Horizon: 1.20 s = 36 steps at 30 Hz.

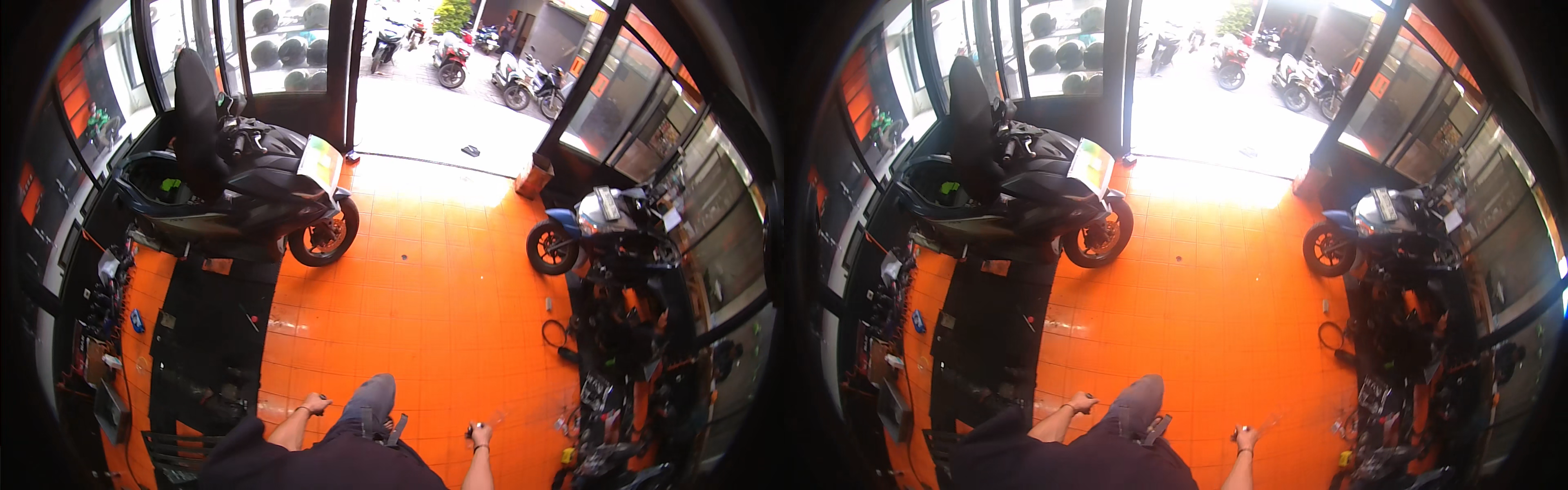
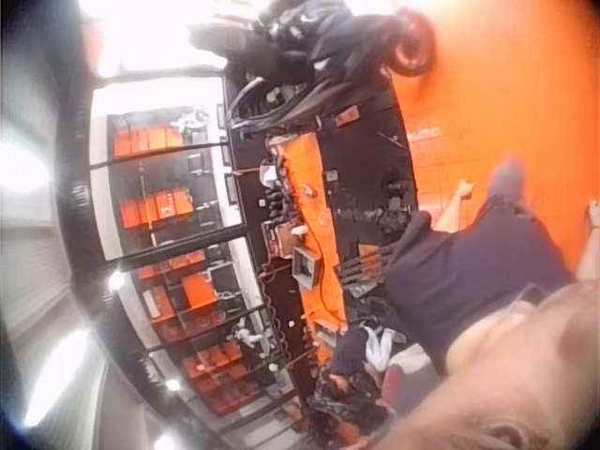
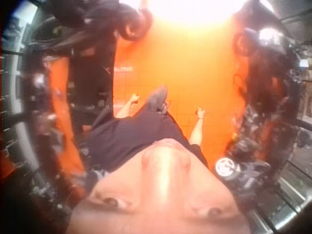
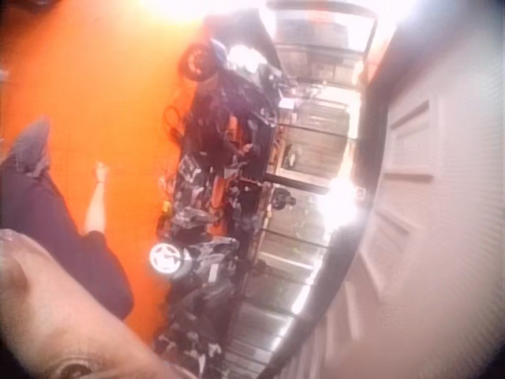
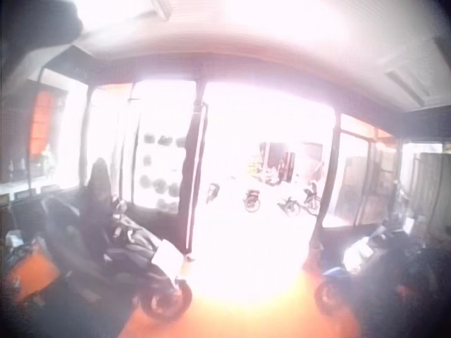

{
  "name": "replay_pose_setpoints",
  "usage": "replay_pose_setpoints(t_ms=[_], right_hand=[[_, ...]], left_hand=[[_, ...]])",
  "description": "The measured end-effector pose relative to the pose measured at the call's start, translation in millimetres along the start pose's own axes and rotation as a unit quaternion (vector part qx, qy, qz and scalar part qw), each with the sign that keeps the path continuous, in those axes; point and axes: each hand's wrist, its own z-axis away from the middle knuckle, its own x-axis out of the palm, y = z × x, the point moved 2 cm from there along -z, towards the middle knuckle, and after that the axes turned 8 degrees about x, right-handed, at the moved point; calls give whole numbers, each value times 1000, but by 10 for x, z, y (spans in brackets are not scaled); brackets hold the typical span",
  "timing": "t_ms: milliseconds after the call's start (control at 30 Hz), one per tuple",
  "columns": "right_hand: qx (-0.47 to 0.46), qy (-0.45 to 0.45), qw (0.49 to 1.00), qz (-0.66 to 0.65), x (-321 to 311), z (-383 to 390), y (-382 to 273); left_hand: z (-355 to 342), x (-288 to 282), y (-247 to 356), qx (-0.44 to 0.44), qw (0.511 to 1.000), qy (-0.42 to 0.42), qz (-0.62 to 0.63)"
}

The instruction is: The person removes an engine cover, uses an impact wrench to loosen a pulley bolt, and handles internal transmission components such as the drive belt and variator plates while sitting on the floor.

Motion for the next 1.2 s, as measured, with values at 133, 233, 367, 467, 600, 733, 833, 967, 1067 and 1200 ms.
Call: replay_pose_setpoints(t_ms=[133, 233, 367, 467, 600, 733, 833, 967, 1067, 1200], right_hand=[[-114, 34, 989, 86, 177, -1202, -1969], [-110, 23, 994, -5, 526, -1870, -3082], [-63, -84, 994, 40, 1339, -2320, -3640], [33, -100, 983, 152, 1577, -2770, -3765], [140, -145, 950, 238, 2226, -3391, -4141], [136, -153, 940, 272, 3105, -4363, -5232], [85, -159, 944, 277, 3878, -5011, -6438], [-14, -172, 930, 325, 5226, -5665, -8410], [-90, -190, 886, 413, 6364, -5968, -9836], [-178, -216, 858, 430, 7899, -5995, -11258]], left_hand=[[-474, -169, 309, -136, 990, 32, -11], [-1180, -274, 905, -178, 970, 48, -158], [-2228, -930, 2201, -75, 991, 108, 32], [-2917, -1445, 4129, 37, 981, 128, 142], [-3346, -2261, 5769, 112, 977, 129, 128], [-4248, -2785, 6217, 95, 964, 184, 165], [-4746, -3019, 5999, -69, 962, 189, 184], [-4906, -3159, 5822, -219, 927, 194, 234], [-4917, -3288, 5793, -273, 905, 179, 274], [-5195, -3423, 5910, -297, 859, 127, 397]])
